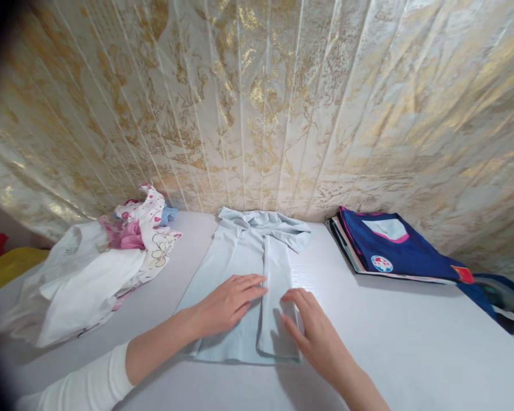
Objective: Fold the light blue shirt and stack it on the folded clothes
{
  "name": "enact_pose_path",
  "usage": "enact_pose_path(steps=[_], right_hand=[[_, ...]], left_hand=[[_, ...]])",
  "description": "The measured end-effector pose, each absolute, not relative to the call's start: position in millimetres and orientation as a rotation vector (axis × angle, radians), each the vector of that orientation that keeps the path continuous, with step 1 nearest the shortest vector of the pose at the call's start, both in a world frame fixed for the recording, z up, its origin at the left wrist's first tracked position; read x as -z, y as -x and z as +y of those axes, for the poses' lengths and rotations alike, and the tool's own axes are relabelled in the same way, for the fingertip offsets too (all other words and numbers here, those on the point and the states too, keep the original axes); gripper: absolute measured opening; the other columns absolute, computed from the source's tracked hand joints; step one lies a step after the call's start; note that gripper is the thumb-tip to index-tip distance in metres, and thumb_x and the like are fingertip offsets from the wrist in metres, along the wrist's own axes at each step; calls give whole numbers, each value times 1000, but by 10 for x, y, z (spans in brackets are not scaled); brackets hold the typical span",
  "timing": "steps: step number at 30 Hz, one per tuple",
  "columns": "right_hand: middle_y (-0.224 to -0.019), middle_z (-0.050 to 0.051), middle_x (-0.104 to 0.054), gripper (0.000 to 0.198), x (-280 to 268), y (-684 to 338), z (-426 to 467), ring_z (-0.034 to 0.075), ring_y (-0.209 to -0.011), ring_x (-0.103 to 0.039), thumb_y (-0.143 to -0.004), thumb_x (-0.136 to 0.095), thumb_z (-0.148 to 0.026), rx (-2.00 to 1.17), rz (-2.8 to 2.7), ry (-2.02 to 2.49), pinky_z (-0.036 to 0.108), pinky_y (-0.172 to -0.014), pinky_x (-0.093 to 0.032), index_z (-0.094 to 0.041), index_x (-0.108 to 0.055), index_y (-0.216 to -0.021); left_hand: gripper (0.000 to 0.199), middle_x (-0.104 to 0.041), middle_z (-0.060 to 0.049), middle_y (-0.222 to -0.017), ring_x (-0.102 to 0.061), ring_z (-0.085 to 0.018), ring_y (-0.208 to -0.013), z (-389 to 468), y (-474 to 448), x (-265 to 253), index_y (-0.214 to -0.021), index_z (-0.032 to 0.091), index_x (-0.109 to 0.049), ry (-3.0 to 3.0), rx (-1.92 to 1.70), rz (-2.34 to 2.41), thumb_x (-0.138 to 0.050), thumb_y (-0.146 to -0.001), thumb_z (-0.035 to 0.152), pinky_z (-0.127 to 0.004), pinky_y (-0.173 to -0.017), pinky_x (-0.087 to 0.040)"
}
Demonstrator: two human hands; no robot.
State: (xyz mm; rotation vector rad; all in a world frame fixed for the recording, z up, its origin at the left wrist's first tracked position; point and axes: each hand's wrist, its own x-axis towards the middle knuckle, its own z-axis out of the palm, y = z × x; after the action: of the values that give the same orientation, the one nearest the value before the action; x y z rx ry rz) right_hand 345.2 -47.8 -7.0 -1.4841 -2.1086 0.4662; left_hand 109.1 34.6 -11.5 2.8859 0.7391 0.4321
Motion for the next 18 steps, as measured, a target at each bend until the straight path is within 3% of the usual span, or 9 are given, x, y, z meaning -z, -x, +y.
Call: enact_pose_path(steps=[3, 6, 10, 13, 18], right_hand=[[-129, 12, -57, 32, 179, -3408, 10, 22, -121, -53, -98, -38, -33, -301, -2160, 1565, 38, -101, -44, -20, -49, -125], [-146, 18, -44, 46, 371, -3253, 554, 28, -137, -39, -96, -42, -37, -98, -2199, 1784, 43, -108, -36, -14, -47, -135], [-155, 20, -30, 60, 573, -3045, 1146, 36, -144, -21, -96, -43, -45, -24, -2122, 1900, 54, -113, -21, -7, -41, -143], [-156, 18, -29, 64, 604, -2986, 1492, 36, -144, -21, -96, -41, -49, -9, -2110, 1907, 54, -114, -17, -8, -39, -145], [-149, 16, -42, 54, 535, -3005, 1904, 32, -140, -31, -97, -40, -46, -29, -2137, 1796, 51, -112, -24, -15, -46, -140]], left_hand=[[44, -36, -11, -153, -30, -24, -142, 564, -935, 264, -142, 18, -40, -2860, -405, 1130, -41, -99, 29, -42, -111, -30], [54, -30, -18, -154, -27, -29, -143, 765, -808, 412, -147, 13, -33, -2802, -422, 1343, -35, -101, 43, -47, -111, -30], [64, -28, -20, -154, -25, -29, -144, 1041, -728, 521, -149, 7, -28, -2752, -427, 1473, -28, -102, 51, -46, -111, -30], [61, -33, -17, -153, -25, -29, -144, 1321, -705, 537, -147, 10, -32, -2730, -442, 1524, -28, -102, 50, -46, -112, -29], [56, -38, -16, -151, -30, -31, -142, 1716, -685, 535, -145, 15, -37, -2710, -492, 1543, -36, -100, 47, -48, -110, -29]])
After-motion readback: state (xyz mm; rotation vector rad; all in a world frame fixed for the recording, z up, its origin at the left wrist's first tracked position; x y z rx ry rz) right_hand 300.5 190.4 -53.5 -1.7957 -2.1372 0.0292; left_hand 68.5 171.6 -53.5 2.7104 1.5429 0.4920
